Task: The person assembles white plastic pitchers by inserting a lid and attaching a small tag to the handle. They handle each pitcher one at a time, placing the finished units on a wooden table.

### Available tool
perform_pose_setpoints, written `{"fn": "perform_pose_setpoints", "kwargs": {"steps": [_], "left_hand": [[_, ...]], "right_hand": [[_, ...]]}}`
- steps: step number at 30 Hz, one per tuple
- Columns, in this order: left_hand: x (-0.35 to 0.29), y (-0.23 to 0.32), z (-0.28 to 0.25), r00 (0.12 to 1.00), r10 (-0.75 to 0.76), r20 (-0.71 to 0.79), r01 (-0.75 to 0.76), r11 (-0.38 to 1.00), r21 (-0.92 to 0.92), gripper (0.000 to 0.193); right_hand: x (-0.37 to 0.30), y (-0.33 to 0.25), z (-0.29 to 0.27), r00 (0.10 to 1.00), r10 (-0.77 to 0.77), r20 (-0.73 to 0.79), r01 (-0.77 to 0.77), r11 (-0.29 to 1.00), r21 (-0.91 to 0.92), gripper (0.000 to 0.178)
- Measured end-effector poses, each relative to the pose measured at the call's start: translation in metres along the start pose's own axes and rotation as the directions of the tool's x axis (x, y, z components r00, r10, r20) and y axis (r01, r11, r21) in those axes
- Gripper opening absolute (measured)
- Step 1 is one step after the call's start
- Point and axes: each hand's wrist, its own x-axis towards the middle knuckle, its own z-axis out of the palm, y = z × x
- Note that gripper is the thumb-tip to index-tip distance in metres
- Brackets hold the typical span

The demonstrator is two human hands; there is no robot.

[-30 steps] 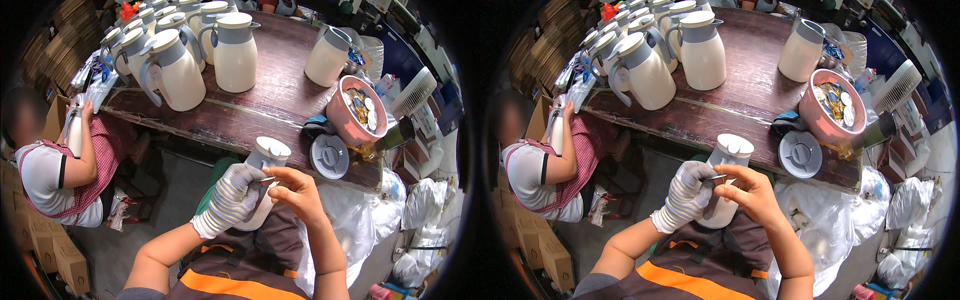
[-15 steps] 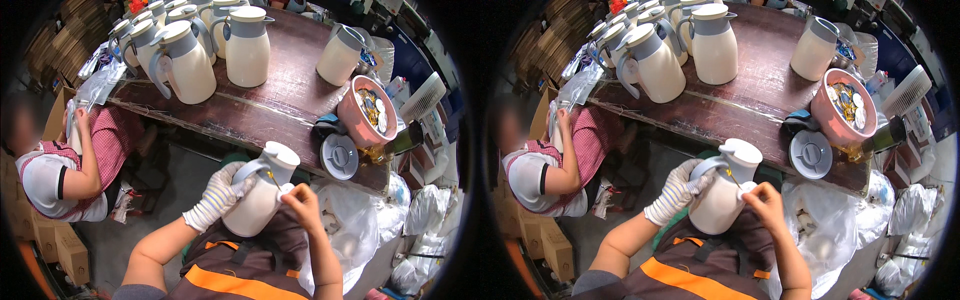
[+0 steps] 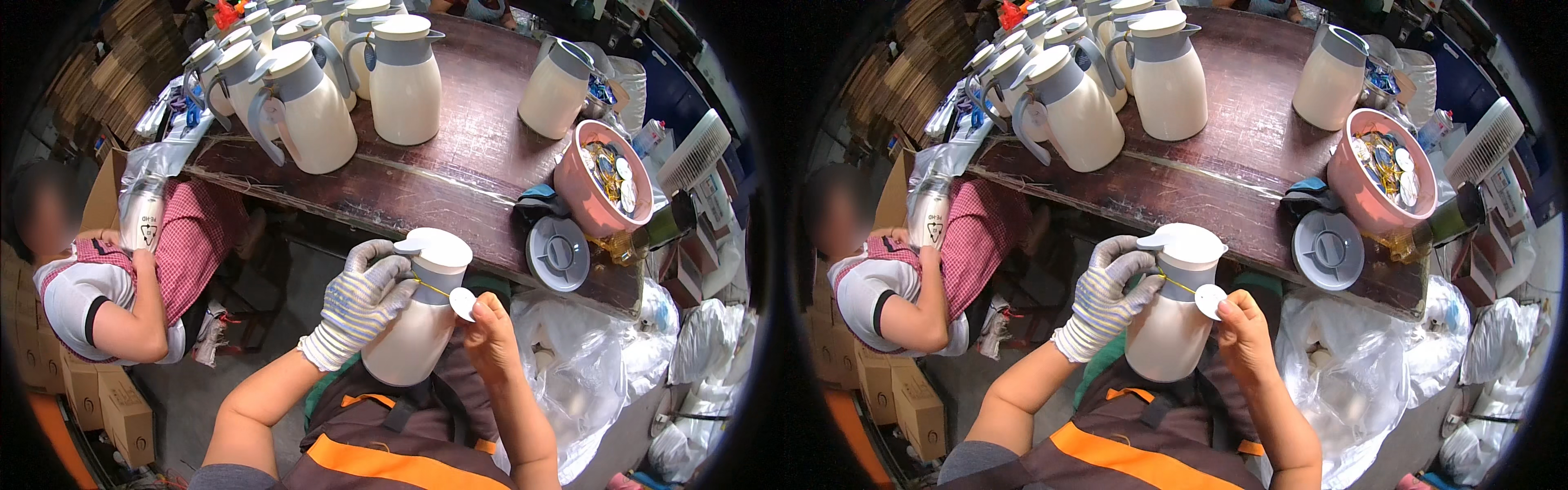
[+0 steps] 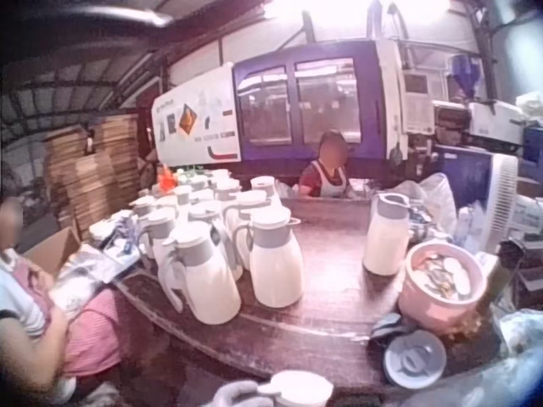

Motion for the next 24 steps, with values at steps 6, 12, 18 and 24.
{"fn": "perform_pose_setpoints", "kwargs": {"steps": [6,12,18,24], "left_hand": [[0.005,-0.015,-0.009,0.941,0.337,-0.046,-0.319,0.922,0.22,0.034],[0.005,-0.016,-0.016,0.922,0.378,-0.09,-0.351,0.909,0.225,0.031],[0.004,-0.012,-0.011,0.967,0.157,-0.201,-0.144,0.986,0.08,0.015],[0.003,-0.017,-0.018,0.985,-0.054,-0.163,0.029,0.988,-0.148,0.015]], "right_hand": [[-0.011,0.007,0.029,0.999,0.005,-0.037,-0.008,0.997,-0.079,0.014],[-0.013,0.016,0.043,0.998,-0.002,-0.059,-0.004,0.994,-0.105,0.018],[-0.01,0.021,0.05,0.998,-0.063,-0.025,0.055,0.969,-0.24,0.019],[-0.014,0.023,0.059,0.999,-0.044,-0.011,0.038,0.948,-0.315,0.018]]}}
